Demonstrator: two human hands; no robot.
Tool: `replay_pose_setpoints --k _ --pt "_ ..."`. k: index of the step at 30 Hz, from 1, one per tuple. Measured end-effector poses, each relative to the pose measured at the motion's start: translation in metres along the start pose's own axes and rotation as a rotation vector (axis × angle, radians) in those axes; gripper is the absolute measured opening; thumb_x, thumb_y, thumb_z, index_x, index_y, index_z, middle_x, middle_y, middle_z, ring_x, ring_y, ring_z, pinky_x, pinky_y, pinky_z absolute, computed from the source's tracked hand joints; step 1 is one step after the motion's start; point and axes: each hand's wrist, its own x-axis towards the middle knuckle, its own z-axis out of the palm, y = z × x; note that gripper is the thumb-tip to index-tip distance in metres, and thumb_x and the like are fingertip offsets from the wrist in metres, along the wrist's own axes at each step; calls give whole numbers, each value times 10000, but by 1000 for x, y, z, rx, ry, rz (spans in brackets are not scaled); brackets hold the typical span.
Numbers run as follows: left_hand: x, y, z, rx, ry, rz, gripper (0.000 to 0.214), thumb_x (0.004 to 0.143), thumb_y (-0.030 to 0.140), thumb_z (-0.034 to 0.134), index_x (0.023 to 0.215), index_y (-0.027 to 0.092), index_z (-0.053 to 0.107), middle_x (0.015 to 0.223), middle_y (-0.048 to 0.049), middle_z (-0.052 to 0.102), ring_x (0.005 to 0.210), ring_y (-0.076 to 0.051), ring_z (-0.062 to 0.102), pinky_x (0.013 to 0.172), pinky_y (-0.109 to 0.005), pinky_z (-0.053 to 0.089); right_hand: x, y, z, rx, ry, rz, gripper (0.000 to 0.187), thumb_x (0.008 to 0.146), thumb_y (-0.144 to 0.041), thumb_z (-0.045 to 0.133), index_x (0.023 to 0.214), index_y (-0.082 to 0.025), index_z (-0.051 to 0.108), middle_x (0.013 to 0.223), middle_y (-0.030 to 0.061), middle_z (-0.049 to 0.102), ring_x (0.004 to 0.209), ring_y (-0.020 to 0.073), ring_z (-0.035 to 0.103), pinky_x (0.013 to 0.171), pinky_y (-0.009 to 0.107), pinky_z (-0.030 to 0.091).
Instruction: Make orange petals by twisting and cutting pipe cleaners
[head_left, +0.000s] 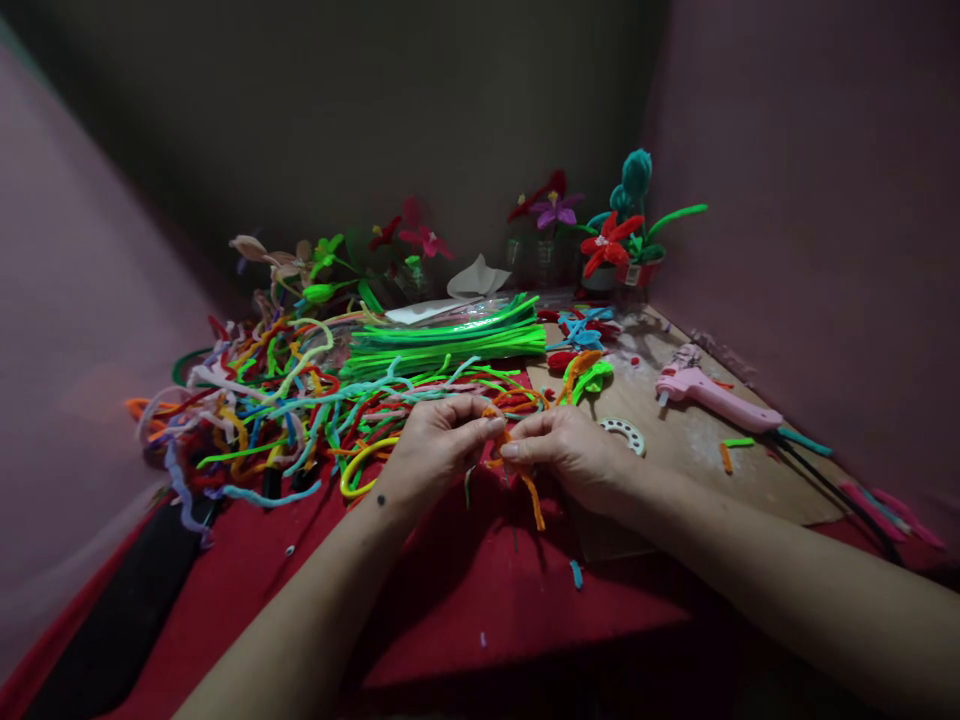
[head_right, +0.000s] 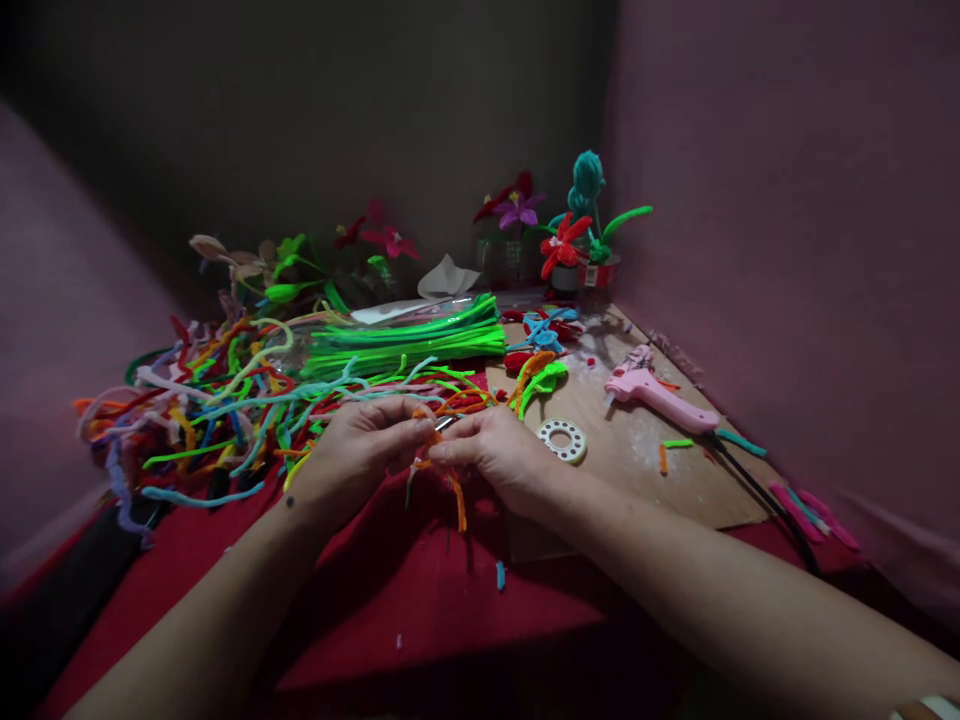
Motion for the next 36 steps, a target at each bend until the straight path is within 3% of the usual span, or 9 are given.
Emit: replay_pose_setpoints --k 5,9,14,17,20,27,31,36 --pt "-1 2 -1 61 -33 -14 183 669 294 659 637 130 583 511 37 482 441 -54 353 421 -192 240 -3 -4 4 -47 10 -37 139 612 -195 652 515 -115 593 463 -30 500 428 51 385 457 221 263" --pt "1 -2 -4 21 -66 -10 187 649 284 679 610 129 583 487 44 456 425 -48 336 417 -192 229 -5 -5 6 -98 56 16 181 635 -228 637 501 -134 560 400 -53 431 363 45 317 403 226 205" --pt "4 -10 -3 -114 -106 5 123 661 236 681 717 150 613 553 41 521 423 -42 383 419 -181 277 0 -2 1 -22 -16 -10 134 590 -203 679 534 -116 594 462 -24 512 427 60 404 461 223 272" --pt "4 -11 -2 -151 -73 44 146 663 226 688 776 160 622 604 34 563 445 -51 435 436 -186 333 2 -2 -2 -14 -18 8 140 559 -184 693 500 -119 583 443 -24 513 420 63 404 468 229 283" --pt "3 -8 -1 -110 -40 69 114 690 242 667 719 145 614 556 29 556 445 -67 455 447 -200 362 1 -4 -1 -45 -14 1 140 560 -182 686 485 -122 585 420 -23 509 408 67 401 458 233 277" --pt "3 -6 -1 -129 -54 90 129 669 195 673 610 132 577 544 37 531 442 -48 404 436 -187 306 -4 -9 3 -104 -13 17 187 555 -191 681 437 -132 548 392 -33 475 389 61 374 439 237 260" --pt "4 -9 1 -137 31 117 146 659 216 682 615 137 568 508 53 481 431 -41 368 430 -182 278 -4 -7 2 -83 -12 2 158 571 -200 686 482 -127 577 420 -29 499 394 59 391 440 230 275" --pt "4 -6 0 -103 -21 2 177 647 255 696 756 143 614 565 31 551 439 -56 415 431 -185 312 -4 -4 0 -58 -12 8 112 573 -184 679 531 -122 595 465 -24 515 424 64 411 453 228 290"
